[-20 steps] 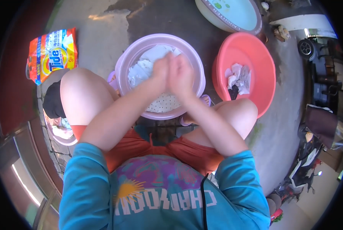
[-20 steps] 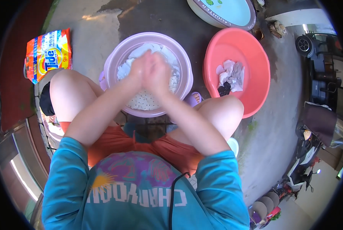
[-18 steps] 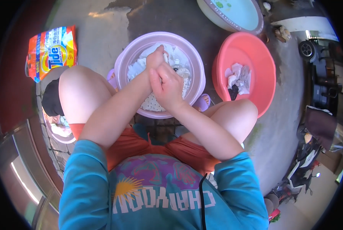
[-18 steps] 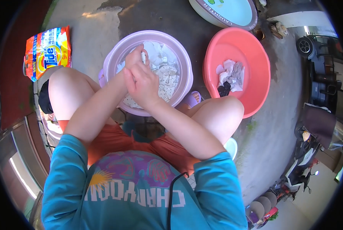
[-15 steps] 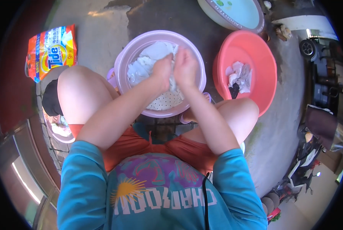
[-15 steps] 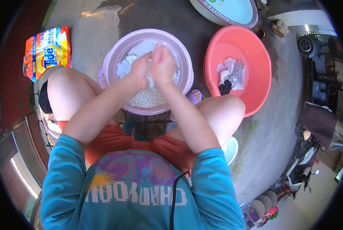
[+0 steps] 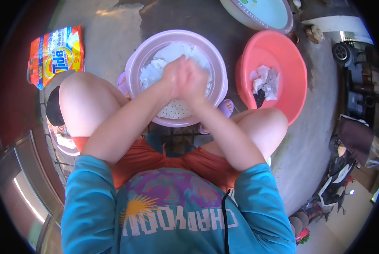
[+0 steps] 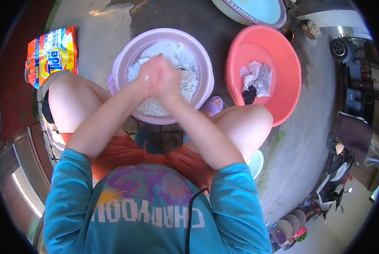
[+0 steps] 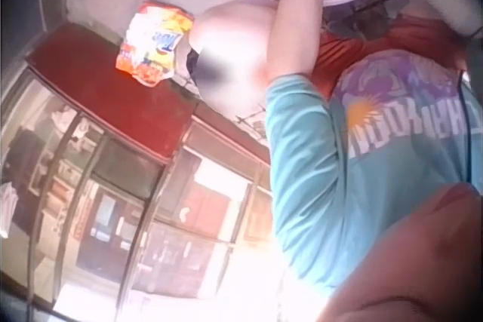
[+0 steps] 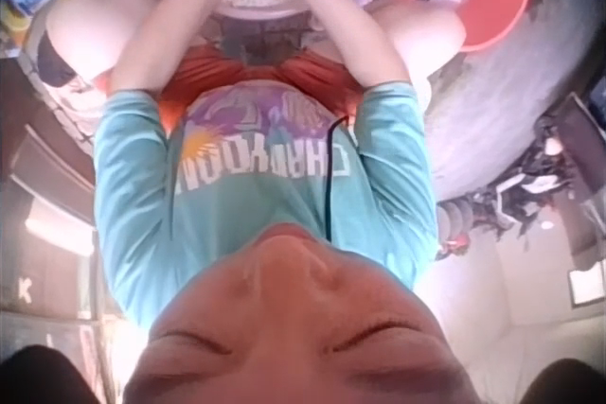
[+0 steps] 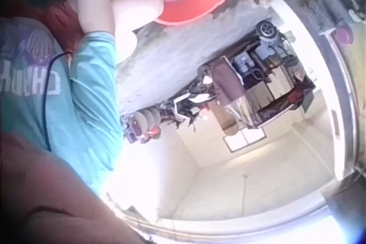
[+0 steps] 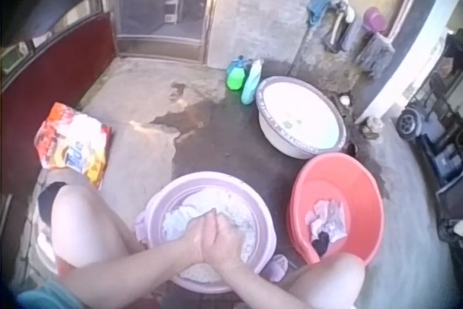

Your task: Hand-washing a white polka-dot garment in a pink plastic basin with water and detergent.

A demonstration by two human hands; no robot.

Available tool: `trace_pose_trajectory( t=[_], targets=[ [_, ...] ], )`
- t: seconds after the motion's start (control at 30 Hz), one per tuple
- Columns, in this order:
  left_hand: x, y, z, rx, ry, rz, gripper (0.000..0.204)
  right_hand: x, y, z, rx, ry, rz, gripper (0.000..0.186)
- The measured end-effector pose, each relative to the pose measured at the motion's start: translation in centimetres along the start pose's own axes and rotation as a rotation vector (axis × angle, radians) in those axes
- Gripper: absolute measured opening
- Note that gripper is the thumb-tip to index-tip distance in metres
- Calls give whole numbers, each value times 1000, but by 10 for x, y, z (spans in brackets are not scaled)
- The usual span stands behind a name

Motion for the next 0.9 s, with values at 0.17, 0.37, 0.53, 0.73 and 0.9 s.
trace_pose_trajectory(
  t=[0.17, 0.37, 0.53, 0.73, 0.9],
  targets=[
    [-28, 49, -4, 254, 18, -403, 36, 37, -43, -87, -34, 566, -1, 33],
    [-41, 86, -67, 425, 200, -139, 36, 39, -89, -123, 623, 779, -140, 26],
    [-50, 81, -112, 851, 510, -131, 31, 38, -88, -94, 630, 804, 91, 24],
    [-75, 131, -122, 1752, 1019, -61, 19, 9, -57, -81, 128, 870, 842, 37],
    [-59, 114, -119, 2072, 668, -20, 23, 33, -84, -83, 793, 870, 471, 14]
  ],
)
Point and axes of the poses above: each hand's wrist, its own x-axis towards the middle knuckle, its own y-axis out of the palm, z = x × y, the point moved 9 cm from there along x, towards the middle knuckle, and after that the axes turned 8 degrees about y, right-handed, at the moved point
